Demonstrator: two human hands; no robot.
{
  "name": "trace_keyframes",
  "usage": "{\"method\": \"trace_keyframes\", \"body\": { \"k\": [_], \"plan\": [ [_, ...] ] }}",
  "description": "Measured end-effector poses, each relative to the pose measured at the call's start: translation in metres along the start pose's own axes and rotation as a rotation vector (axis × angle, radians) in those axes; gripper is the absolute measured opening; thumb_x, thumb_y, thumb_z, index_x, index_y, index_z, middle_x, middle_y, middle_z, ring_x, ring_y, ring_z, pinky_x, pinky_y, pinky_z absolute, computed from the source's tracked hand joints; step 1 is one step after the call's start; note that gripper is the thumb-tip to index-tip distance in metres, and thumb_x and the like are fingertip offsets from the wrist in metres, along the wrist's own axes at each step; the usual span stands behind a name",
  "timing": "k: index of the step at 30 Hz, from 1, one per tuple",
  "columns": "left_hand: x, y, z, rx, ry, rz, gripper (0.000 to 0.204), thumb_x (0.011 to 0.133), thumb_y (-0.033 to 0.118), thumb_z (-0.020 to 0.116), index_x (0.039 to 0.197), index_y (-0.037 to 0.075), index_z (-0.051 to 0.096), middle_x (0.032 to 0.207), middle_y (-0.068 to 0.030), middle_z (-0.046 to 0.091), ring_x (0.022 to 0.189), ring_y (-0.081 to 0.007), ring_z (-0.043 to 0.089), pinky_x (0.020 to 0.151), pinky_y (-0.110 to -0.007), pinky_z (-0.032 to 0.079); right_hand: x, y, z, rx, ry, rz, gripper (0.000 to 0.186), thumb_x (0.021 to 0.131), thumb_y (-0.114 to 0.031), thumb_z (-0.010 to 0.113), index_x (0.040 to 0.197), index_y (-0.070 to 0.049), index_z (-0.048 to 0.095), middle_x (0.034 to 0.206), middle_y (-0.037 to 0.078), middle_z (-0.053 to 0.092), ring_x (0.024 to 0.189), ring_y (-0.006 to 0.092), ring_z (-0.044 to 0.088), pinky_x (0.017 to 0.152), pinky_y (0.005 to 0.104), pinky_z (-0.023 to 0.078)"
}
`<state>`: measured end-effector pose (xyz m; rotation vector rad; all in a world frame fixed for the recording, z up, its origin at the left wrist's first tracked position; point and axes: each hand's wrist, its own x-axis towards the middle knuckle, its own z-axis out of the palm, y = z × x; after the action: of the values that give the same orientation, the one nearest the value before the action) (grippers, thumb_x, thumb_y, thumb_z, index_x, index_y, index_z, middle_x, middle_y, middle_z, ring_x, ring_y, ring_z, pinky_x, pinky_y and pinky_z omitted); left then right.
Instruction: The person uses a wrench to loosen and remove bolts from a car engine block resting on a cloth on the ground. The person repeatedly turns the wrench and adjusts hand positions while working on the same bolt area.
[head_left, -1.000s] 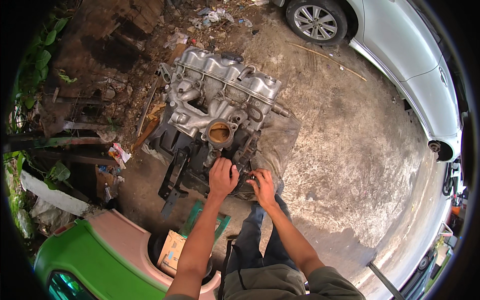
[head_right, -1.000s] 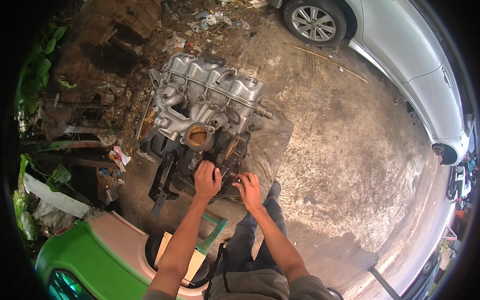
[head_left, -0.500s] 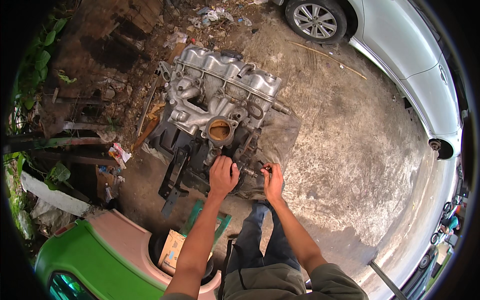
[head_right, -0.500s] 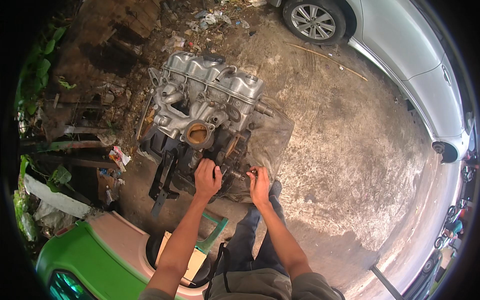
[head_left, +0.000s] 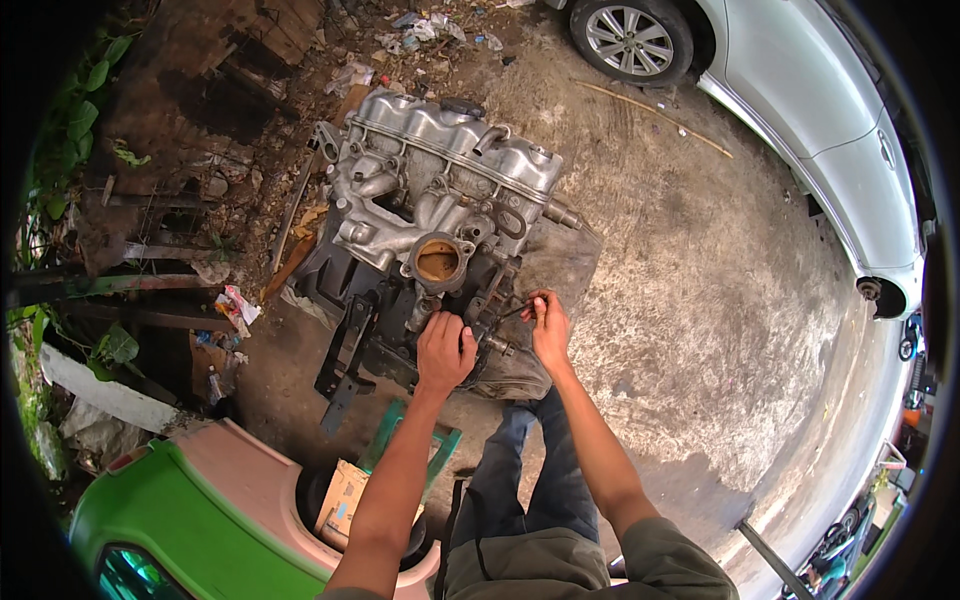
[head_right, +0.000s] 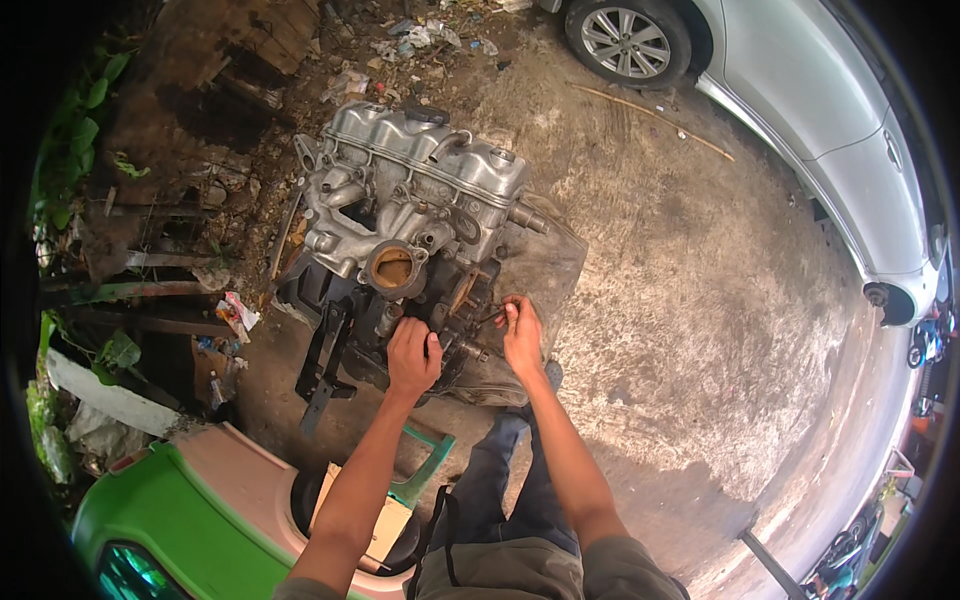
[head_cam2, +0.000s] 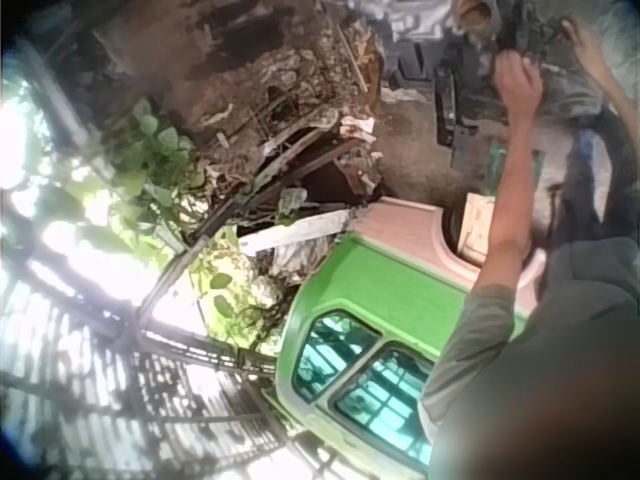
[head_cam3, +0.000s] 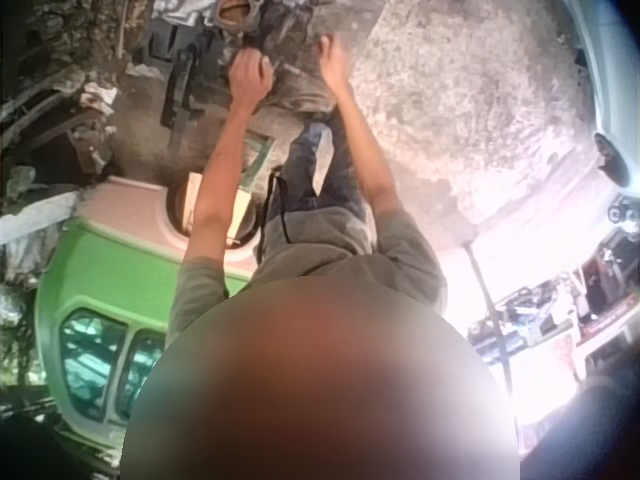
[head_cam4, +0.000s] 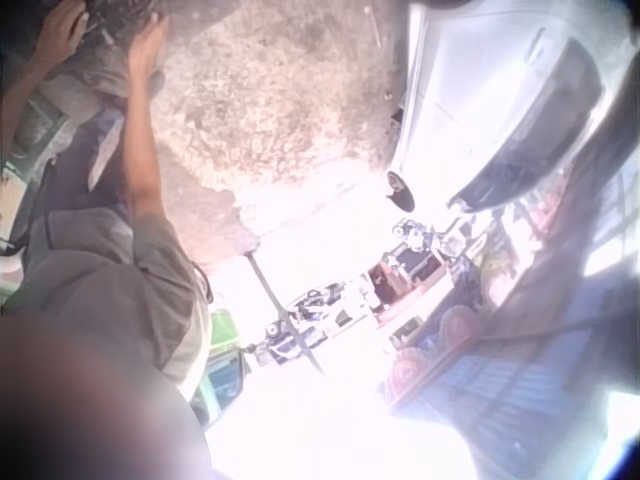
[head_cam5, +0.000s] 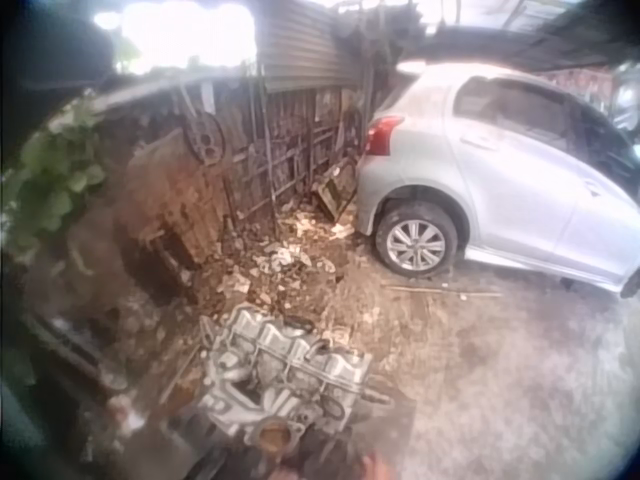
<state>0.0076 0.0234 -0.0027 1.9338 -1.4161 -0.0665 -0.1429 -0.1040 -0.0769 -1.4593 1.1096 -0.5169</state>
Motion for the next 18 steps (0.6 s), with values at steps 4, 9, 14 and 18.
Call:
{"method": "trace_keyframes", "body": {
  "k": [4, 9, 14, 18],
  "plan": [
    [0.000, 0.000, 0.000, 0.000, 0.001, 0.013, 0.019, 0.094, 0.011, 0.052, 0.081, -0.001, 0.045, 0.073, -0.0186, 0.040, 0.068, -0.0386, 0.046, 0.068, -0.050, 0.046, 0.002, -0.008, 0.007, -0.016, -0.012, -0.008, 0.025, 0.108, -0.018, 0.043, 0.112, 0.003, 0.056, 0.091, 0.013, 0.063, 0.075, 0.0190, 0.062, 0.073, 0.0352, 0.051],
    [-0.001, -0.001, 0.000, -0.002, -0.012, 0.011, 0.018, 0.094, 0.012, 0.051, 0.083, -0.001, 0.045, 0.073, -0.0188, 0.040, 0.068, -0.0389, 0.046, 0.069, -0.051, 0.047, 0.000, -0.007, 0.011, 0.035, 0.046, -0.008, 0.022, 0.107, -0.014, 0.045, 0.111, 0.005, 0.056, 0.088, 0.014, 0.062, 0.075, 0.0199, 0.062, 0.071, 0.0353, 0.050],
    [-0.001, 0.000, 0.000, 0.008, -0.010, 0.013, 0.017, 0.094, 0.011, 0.051, 0.083, -0.001, 0.045, 0.073, -0.0190, 0.040, 0.068, -0.0392, 0.047, 0.068, -0.051, 0.046, 0.001, -0.006, 0.012, 0.047, 0.064, 0.027, 0.025, 0.108, -0.016, 0.042, 0.111, 0.004, 0.056, 0.086, 0.013, 0.063, 0.073, 0.0186, 0.063, 0.071, 0.0348, 0.051],
    [0.000, 0.000, -0.001, 0.001, -0.011, 0.007, 0.016, 0.093, 0.010, 0.052, 0.083, -0.002, 0.045, 0.074, -0.0195, 0.041, 0.069, -0.0400, 0.047, 0.068, -0.051, 0.046, 0.004, -0.006, 0.012, 0.035, 0.066, 0.017, 0.025, 0.108, -0.016, 0.042, 0.111, 0.004, 0.057, 0.085, 0.013, 0.063, 0.071, 0.0185, 0.063, 0.069, 0.0346, 0.051]
  ]
}}
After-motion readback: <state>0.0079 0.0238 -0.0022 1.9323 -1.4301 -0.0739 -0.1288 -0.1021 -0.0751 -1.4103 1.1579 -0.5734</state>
